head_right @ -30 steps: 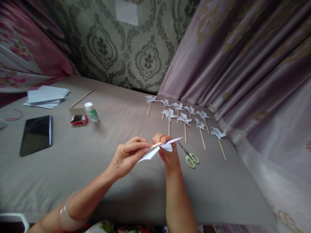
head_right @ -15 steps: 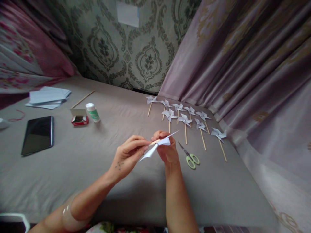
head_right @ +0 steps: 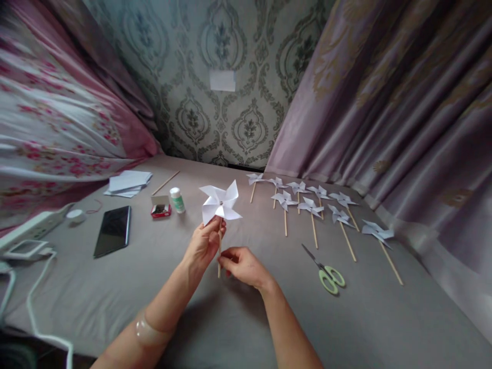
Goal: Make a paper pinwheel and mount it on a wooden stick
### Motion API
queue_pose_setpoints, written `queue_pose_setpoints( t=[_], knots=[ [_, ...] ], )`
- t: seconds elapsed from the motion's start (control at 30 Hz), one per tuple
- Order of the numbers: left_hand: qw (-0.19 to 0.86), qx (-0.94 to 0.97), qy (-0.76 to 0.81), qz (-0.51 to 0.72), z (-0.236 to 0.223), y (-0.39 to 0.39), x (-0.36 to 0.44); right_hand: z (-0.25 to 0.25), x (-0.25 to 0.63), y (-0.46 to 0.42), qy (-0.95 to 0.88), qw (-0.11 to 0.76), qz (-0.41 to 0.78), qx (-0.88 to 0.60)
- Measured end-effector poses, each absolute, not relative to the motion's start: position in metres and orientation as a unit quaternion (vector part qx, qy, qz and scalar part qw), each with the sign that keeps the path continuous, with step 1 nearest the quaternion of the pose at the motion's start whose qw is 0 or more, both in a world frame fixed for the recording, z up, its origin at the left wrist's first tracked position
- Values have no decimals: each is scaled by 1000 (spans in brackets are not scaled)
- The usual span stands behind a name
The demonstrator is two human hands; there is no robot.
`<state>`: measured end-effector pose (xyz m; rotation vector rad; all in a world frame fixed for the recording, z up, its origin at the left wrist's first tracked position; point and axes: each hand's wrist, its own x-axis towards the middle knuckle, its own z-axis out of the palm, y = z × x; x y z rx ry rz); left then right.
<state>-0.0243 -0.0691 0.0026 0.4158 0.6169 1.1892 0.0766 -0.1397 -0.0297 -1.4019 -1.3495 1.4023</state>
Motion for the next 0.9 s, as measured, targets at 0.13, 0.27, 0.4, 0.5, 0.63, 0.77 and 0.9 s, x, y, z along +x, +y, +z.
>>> queue_pose_setpoints(
  t=[0.13,0.27,0.4,0.5,0.63,0.77,0.9],
  knots=[
    [769,175,291,542,2,-66,-25,-34,68,-140,-523,326,574,-539],
    [769,240,303,509,-4,-68,-25,-30,72,-136,-501,372,566,-538],
    [747,376,335,434,-16,-75,-23,-26,83,-132,-465,464,529,-537],
    [736,445,328,390,-21,-80,-19,-26,89,-129,-455,493,511,-537],
    [718,485,338,366,-22,-81,-17,-27,93,-129,-463,478,495,-559],
    [655,503,389,408,-22,-77,-18,-20,104,-133,-472,451,419,-631],
    [639,520,411,391,-22,-79,-16,-8,125,-138,-405,571,189,-689]
  ],
)
